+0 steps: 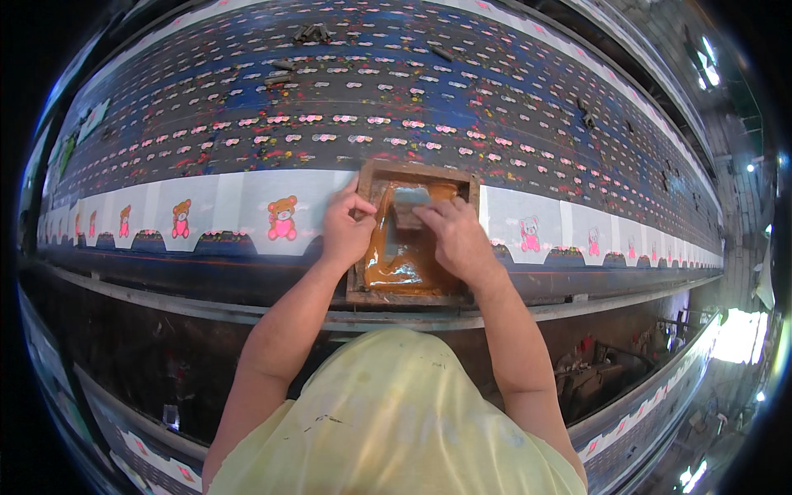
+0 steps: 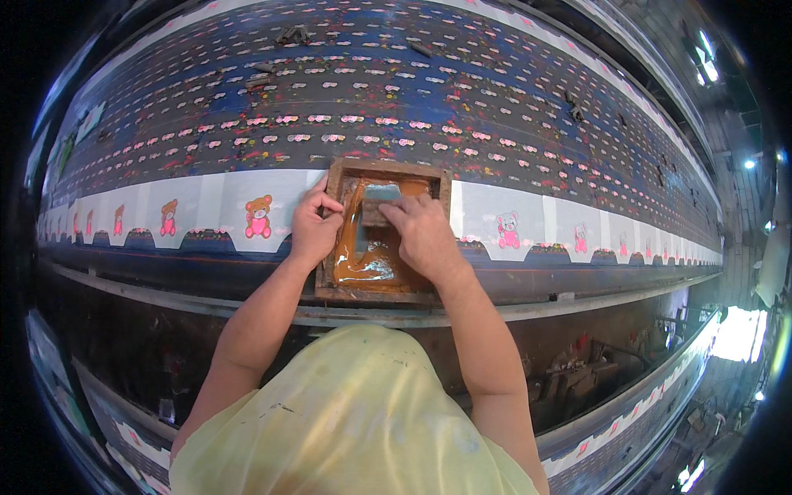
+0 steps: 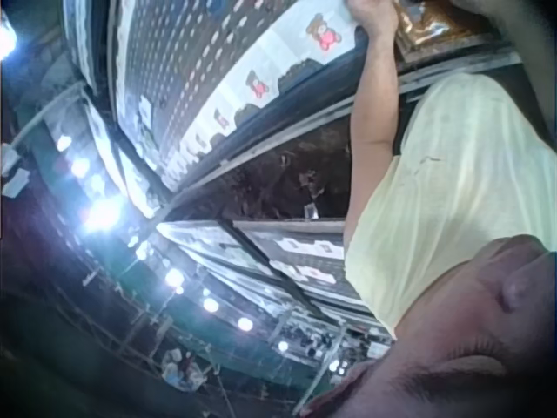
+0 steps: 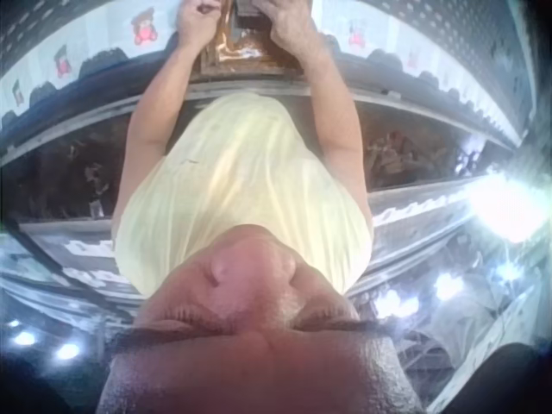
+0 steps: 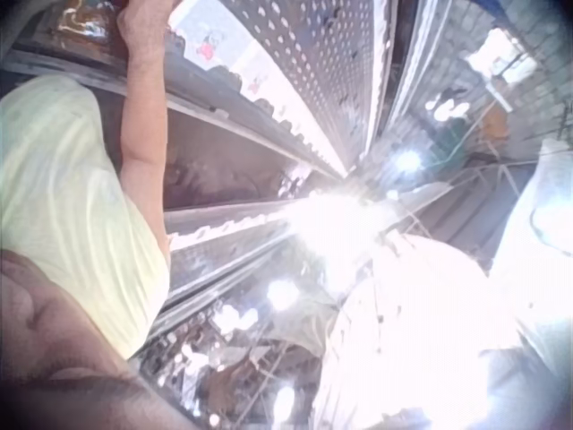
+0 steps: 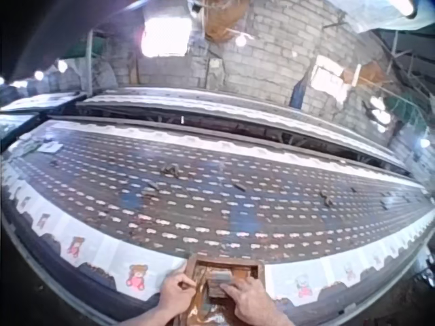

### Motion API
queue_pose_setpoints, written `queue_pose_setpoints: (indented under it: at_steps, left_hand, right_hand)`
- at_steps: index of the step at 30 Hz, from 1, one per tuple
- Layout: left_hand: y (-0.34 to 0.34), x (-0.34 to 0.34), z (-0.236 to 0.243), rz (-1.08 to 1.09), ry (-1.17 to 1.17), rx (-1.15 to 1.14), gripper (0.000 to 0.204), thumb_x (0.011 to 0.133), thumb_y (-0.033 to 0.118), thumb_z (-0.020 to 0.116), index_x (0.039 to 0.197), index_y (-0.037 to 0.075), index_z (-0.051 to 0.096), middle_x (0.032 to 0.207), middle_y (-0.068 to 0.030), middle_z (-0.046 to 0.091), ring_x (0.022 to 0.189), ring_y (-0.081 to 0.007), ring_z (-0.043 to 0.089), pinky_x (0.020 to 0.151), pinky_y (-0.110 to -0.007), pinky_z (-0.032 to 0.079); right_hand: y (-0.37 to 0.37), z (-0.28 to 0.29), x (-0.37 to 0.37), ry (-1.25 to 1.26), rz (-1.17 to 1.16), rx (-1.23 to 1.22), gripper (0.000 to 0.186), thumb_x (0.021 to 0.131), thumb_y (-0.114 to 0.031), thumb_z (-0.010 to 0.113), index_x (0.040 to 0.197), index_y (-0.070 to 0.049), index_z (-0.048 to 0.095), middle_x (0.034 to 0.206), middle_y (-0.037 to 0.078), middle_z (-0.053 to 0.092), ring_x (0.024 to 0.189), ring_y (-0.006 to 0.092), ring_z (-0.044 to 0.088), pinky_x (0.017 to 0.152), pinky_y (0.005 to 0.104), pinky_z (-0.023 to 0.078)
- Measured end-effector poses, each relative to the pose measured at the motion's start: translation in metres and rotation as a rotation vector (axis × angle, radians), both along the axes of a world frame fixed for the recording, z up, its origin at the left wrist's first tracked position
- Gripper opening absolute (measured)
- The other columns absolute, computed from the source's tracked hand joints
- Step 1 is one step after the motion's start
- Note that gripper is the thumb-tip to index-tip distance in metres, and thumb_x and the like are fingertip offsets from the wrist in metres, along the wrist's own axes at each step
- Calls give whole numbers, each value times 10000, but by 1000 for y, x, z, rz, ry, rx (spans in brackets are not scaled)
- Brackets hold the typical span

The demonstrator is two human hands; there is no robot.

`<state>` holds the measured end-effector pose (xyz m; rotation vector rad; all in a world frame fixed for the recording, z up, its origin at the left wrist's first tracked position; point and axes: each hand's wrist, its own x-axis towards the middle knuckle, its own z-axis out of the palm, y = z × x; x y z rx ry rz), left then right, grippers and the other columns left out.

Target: The person uses a wooden block with a teddy bear design to print onto a series of t-shirts laid out on a table. They repeatedly press the block onto each shirt, repositioning it between prints. The person occasionally lifts the block to check the design and continues printing across multiple shirts.

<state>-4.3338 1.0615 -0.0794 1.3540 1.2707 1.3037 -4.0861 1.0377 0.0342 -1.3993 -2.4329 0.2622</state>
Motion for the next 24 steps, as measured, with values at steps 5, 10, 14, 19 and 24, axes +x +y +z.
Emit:
queue_pose_setpoints:
  at_steps: [5,10,14,19,24]
  left_hand:
    - [-1,1,3,-15,-29,-1,221,870,-170,751,944,37,728,1759,-257,559,1424,-310,682,1070,-373,600]
    - [-2,0,6,-18,-18,15,235,876,-163,753,987,43,732,1754,-254,564,1480,-321,660,1109,-373,591]
    - [-1,2,1,11,-36,2,268,878,-110,785,1092,52,782,1746,-262,569,1554,-353,613,1221,-414,536]
    - [1,0,-6,-6,6,2,329,878,-72,798,1183,53,810,1751,-288,553,1593,-388,578,1307,-447,464]
    - [2,-5,-8,-32,82,16,330,883,-94,754,1176,48,808,1761,-303,534,1642,-401,529,1321,-449,452]
  right_hand:
    - [-43,4,-11,16,12,-17,573,804,86,710,1350,-63,801,1271,126,777,1117,378,677,997,488,540]
    - [-83,14,-19,-23,-1,-73,477,881,-14,730,1349,-43,817,1287,155,766,1184,369,685,1058,508,548]
    - [-105,19,-23,-2,-26,-122,558,831,45,742,1375,-67,796,1320,134,755,1206,380,677,1055,522,545]
    - [-109,20,-13,121,-63,-242,489,829,34,813,1308,-64,826,1351,139,763,1296,383,671,1125,525,539]
    - [-107,2,-5,293,-353,-38,407,816,-48,957,1204,-118,857,1525,171,705,1487,442,595,1236,580,483]
